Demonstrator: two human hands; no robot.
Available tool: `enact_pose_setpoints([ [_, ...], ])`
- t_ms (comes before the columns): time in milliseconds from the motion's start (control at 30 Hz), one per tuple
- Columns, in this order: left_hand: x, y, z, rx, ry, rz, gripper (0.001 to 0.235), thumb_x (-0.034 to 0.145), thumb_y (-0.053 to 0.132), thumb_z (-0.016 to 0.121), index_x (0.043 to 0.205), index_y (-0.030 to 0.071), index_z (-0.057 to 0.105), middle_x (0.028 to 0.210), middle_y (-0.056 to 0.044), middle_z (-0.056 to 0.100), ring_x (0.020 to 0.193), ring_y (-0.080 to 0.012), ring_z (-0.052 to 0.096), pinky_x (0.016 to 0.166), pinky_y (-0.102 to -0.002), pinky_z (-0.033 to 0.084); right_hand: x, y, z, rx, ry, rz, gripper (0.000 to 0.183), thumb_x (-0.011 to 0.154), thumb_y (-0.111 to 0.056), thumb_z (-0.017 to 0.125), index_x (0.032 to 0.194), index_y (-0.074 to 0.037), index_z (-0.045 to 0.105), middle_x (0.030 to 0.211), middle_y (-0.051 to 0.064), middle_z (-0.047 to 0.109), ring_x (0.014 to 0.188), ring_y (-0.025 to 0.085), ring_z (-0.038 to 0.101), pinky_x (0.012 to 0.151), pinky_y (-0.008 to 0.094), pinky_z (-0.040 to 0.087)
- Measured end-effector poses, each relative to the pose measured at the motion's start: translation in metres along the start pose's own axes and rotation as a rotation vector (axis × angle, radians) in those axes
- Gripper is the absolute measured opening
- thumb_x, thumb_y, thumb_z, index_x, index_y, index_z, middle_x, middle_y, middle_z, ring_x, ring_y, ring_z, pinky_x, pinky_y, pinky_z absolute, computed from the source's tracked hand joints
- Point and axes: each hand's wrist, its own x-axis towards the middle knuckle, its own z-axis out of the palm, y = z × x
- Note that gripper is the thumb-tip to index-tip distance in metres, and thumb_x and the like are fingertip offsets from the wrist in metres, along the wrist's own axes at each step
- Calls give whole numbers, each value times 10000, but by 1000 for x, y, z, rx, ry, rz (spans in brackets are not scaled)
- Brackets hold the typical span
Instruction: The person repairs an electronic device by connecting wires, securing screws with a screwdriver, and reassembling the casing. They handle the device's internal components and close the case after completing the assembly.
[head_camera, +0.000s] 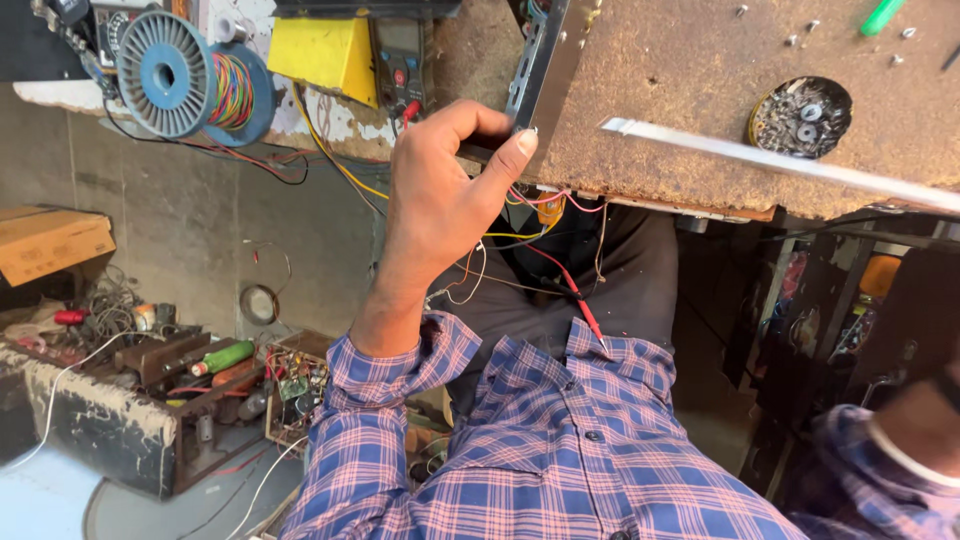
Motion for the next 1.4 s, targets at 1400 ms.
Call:
enact_pose_setpoints([
  [1400,0,-11,0,-81,-39,21,233,1002,226,736,988,-5,719,843,-63,752,785,-113,722,717,-290,540,22,40,-2,50,-75,31,317,1171,-337,595,1242,-35,662,1191,119,705,1139,200,683,1016,240,561],
])
